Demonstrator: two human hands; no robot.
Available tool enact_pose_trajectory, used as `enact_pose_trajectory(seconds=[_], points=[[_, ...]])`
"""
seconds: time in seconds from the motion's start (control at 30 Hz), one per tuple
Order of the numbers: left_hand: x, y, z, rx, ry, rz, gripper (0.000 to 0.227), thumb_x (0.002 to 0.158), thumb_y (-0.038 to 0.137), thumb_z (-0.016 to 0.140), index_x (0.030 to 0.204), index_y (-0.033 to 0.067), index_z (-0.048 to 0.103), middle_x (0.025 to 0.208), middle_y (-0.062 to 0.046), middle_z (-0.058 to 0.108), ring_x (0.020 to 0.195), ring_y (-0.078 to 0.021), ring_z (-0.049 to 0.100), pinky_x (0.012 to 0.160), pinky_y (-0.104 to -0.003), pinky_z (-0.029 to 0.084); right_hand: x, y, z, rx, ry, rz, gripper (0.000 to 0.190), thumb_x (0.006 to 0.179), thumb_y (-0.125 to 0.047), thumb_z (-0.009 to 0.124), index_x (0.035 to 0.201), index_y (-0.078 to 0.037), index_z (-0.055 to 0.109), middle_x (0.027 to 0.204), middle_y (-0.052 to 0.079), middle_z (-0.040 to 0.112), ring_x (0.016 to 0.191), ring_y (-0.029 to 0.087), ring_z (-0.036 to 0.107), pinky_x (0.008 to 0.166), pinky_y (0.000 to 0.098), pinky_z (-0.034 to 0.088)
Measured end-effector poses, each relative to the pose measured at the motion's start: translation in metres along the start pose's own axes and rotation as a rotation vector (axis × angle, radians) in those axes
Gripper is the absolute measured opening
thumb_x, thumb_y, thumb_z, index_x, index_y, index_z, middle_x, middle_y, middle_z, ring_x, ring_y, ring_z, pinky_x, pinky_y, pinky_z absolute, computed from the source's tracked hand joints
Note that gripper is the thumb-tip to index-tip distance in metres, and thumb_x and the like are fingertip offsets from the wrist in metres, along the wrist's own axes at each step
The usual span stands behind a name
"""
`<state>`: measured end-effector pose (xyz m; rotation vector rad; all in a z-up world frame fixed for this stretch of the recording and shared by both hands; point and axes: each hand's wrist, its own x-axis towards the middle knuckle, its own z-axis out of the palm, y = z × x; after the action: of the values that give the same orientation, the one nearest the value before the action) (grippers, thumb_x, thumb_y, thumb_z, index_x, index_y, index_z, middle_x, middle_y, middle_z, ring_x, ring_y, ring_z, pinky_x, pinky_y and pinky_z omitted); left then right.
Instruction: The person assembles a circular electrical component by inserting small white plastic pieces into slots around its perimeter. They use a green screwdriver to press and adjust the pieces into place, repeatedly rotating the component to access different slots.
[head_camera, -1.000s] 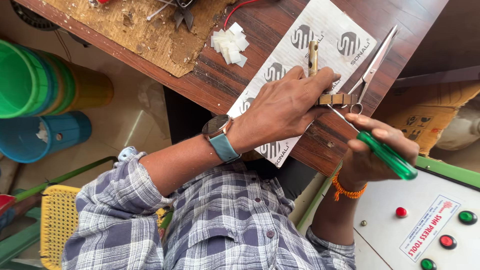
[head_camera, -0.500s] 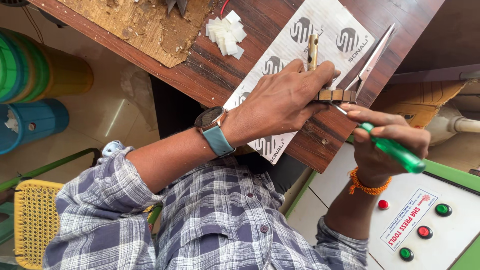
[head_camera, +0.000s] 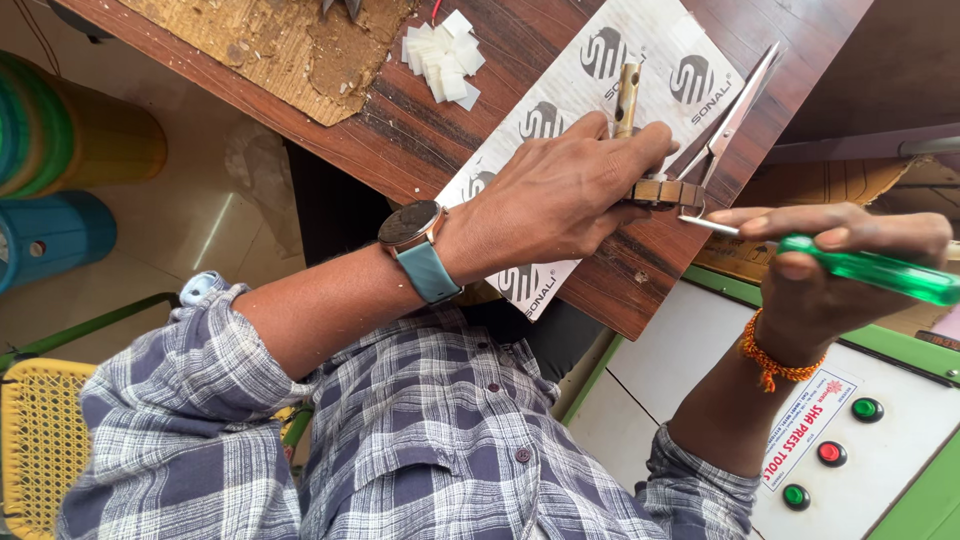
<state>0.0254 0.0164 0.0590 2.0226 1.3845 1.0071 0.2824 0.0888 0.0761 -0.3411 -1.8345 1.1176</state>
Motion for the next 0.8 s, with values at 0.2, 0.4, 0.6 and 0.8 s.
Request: enact_pose_trajectory(seconds=[0.2, 0.4, 0.6, 0.8], points=[[0.002, 0.002, -0.006, -0.013, -0.024, -0.005, 0.041, 0.091, 0.026, 0.077, 0.117, 0.0144, 0.047, 0.091, -0.003, 0.069, 0.085, -0.0271, 0.063, 0.057, -0.04, 0.056, -0.01, 0.004, 0.014, -0.098, -0.002, -0.027, 0.03, 0.102, -0.013, 0.072, 0.118, -0.005, 0.048, 0.098, 0.021, 0.07, 0.092, 0.03, 0.077, 0.082, 0.049, 0.064], [0.003, 0.003, -0.008, -0.024, -0.024, -0.005, 0.04, 0.091, 0.027, 0.076, 0.115, 0.0135, 0.046, 0.092, -0.002, 0.069, 0.085, -0.0287, 0.062, 0.061, -0.042, 0.056, -0.022, 0.011, 0.012, -0.122, 0.025, -0.056, 0.034, 0.1, -0.015, 0.076, 0.119, -0.004, 0.05, 0.1, 0.025, 0.071, 0.092, 0.034, 0.077, 0.083, 0.0508, 0.064], [0.003, 0.002, -0.011, -0.043, -0.041, -0.024, 0.041, 0.09, 0.027, 0.077, 0.116, 0.0142, 0.048, 0.091, -0.004, 0.068, 0.086, -0.0277, 0.063, 0.062, -0.043, 0.056, -0.051, 0.029, 0.055, -0.337, 0.438, -0.293, 0.043, 0.09, -0.021, 0.082, 0.109, 0.003, 0.051, 0.086, 0.024, 0.07, 0.081, 0.037, 0.077, 0.065, 0.0417, 0.068], [0.0, 0.005, -0.012, -0.042, -0.002, -0.028, 0.045, 0.089, 0.027, 0.077, 0.122, 0.0127, 0.049, 0.089, -0.007, 0.067, 0.086, -0.0282, 0.063, 0.061, -0.044, 0.055, -0.059, 0.035, 0.113, -0.496, 0.8, -0.32, 0.05, 0.092, -0.032, 0.082, 0.099, 0.0, 0.045, 0.08, 0.022, 0.068, 0.08, 0.035, 0.078, 0.068, 0.0425, 0.069]])
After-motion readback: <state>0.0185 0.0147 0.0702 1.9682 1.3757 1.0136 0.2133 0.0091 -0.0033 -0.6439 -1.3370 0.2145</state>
